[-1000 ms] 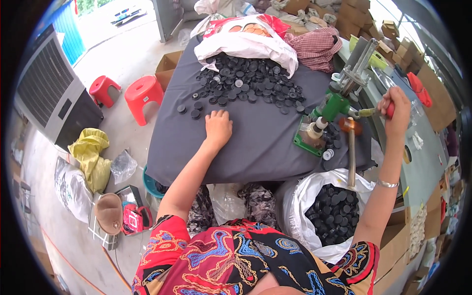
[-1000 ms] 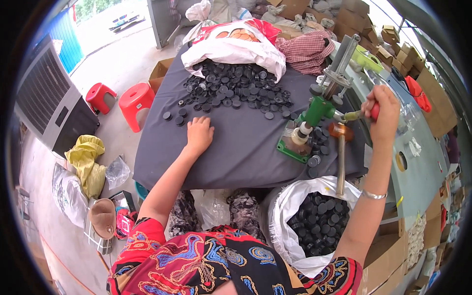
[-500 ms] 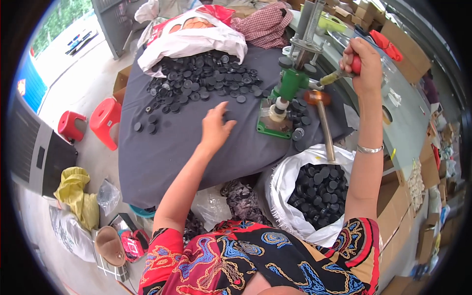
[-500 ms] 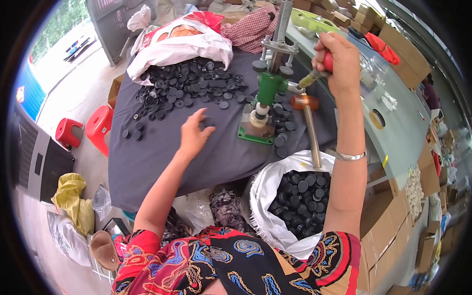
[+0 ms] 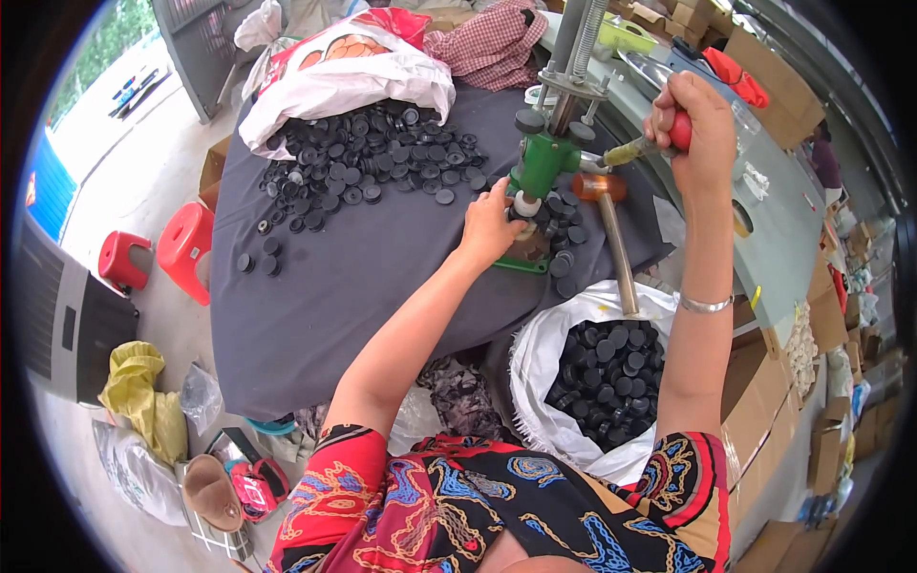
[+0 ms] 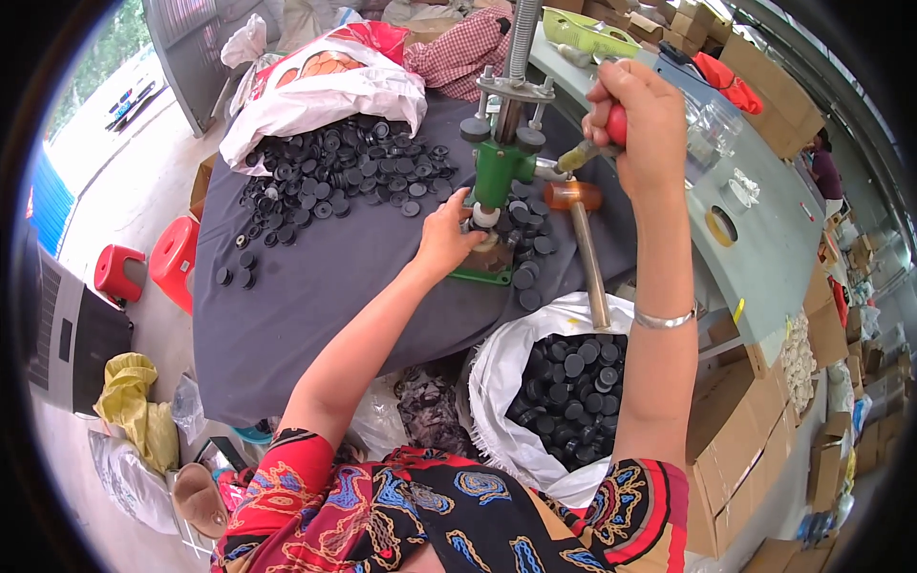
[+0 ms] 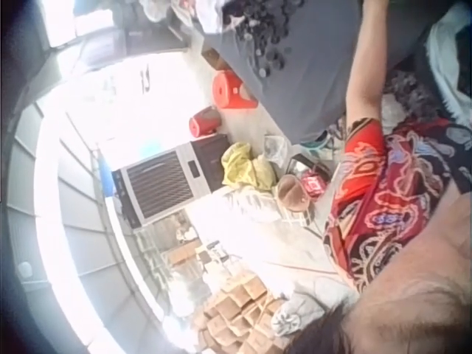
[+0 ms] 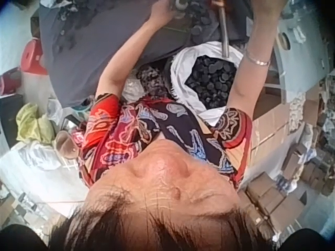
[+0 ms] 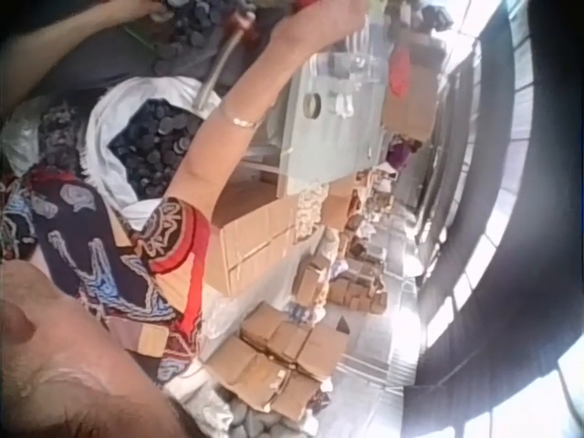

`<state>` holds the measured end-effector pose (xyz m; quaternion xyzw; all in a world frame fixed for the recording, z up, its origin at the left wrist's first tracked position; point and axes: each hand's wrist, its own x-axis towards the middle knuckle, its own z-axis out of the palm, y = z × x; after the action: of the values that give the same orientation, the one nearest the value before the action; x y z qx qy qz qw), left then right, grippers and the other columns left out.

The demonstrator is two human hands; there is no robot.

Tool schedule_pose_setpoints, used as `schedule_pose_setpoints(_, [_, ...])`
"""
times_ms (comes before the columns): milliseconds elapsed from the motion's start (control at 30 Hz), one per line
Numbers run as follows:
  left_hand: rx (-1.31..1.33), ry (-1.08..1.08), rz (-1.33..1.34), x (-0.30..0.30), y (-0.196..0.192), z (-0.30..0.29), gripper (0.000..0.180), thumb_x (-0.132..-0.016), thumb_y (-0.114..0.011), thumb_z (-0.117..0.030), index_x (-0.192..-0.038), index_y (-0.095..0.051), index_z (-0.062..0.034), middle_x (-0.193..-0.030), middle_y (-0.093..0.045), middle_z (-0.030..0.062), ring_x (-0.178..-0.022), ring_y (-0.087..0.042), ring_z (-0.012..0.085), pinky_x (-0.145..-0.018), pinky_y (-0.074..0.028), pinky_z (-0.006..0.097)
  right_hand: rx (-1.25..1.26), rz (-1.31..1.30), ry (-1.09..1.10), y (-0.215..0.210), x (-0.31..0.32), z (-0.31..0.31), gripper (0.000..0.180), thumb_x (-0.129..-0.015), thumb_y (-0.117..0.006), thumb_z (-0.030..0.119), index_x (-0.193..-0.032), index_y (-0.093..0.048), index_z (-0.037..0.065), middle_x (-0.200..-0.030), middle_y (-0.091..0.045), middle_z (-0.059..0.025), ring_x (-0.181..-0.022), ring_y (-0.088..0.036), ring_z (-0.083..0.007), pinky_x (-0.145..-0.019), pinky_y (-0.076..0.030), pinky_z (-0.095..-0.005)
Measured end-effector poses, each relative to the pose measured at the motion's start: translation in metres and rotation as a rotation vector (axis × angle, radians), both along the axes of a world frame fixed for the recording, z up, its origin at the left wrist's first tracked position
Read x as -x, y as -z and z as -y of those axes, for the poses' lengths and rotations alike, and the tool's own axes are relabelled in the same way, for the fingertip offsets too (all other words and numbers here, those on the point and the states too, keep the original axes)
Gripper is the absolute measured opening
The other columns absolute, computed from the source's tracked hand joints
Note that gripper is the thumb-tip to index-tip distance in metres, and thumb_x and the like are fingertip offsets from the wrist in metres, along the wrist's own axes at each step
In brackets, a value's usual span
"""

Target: The person assembles small rubber discs and plastic inserts using a manual industrial press.

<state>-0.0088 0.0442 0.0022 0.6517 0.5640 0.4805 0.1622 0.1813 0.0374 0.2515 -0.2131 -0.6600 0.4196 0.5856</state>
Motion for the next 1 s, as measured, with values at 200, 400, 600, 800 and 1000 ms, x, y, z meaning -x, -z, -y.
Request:
schedule_pose_setpoints(200, [0.04,0.027,0.112,-0.003,-0.005,0.004,0.089,-0.063,-0.08,-0.011,-0.139,-0.034,0.0026,-0.104,-0.068,0.0165,-0.101,-0.061,0.0368,-0.089,-0.048,0.041,-0.068,0.038,0.079,0.044,-0.001,0.048,0.027,-0.089,-0.054,0.015,-0.068,-0.054,-0.001,-0.057,-0.053,-0.0058,-0.048,-0.048,-0.0096,-0.046,-0.038,-0.0225])
schedule_pose_setpoints(400, [-0.1,0.066,0.084,0.017,0.006,0.032,0.081,-0.066,-0.076,-0.01,-0.137,-0.037,0.0014,-0.116,-0.062,0.0182,-0.106,-0.057,0.0368,-0.091,-0.046,0.042,-0.57,0.183,0.165,0.164,-0.002,0.085,0.007,-0.069,-0.058,0.0,-0.063,-0.054,0.001,-0.057,-0.049,-0.0097,-0.055,-0.053,-0.0267,-0.058,-0.047,-0.0355])
schedule_pose_setpoints(600, [-0.207,-0.275,-0.242,0.089,0.014,0.071,0.054,-0.071,-0.069,-0.01,-0.122,-0.054,-0.001,-0.12,-0.059,0.0171,-0.111,-0.053,0.0348,-0.094,-0.043,0.043,-0.587,0.338,0.144,0.155,-0.015,0.085,0.008,-0.069,-0.059,0.0,-0.063,-0.054,0.001,-0.059,-0.05,-0.0102,-0.056,-0.053,-0.027,-0.056,-0.045,-0.034])
schedule_pose_setpoints(800, [-0.009,-0.783,-0.601,0.18,0.022,0.092,0.051,-0.074,-0.068,-0.016,-0.121,-0.054,-0.0023,-0.13,-0.052,0.0163,-0.123,-0.046,0.0349,-0.095,-0.038,0.049,-0.303,0.351,0.16,0.107,-0.014,0.086,0.019,-0.082,-0.055,0.006,-0.063,-0.053,0.0,-0.059,-0.053,-0.0056,-0.053,-0.053,-0.0142,-0.05,-0.041,-0.027])
schedule_pose_setpoints(1000, [0.203,-0.8,-0.668,0.217,0.038,0.099,0.046,-0.078,-0.067,-0.02,-0.118,-0.057,-0.0013,-0.129,-0.054,0.0157,-0.113,-0.053,0.0319,-0.091,-0.041,0.046,-0.051,0.191,0.08,0.039,-0.006,0.043,0.027,-0.092,-0.053,0.02,-0.071,-0.055,0.002,-0.059,-0.053,-0.003,-0.051,-0.051,-0.0095,-0.046,-0.037,-0.0213])
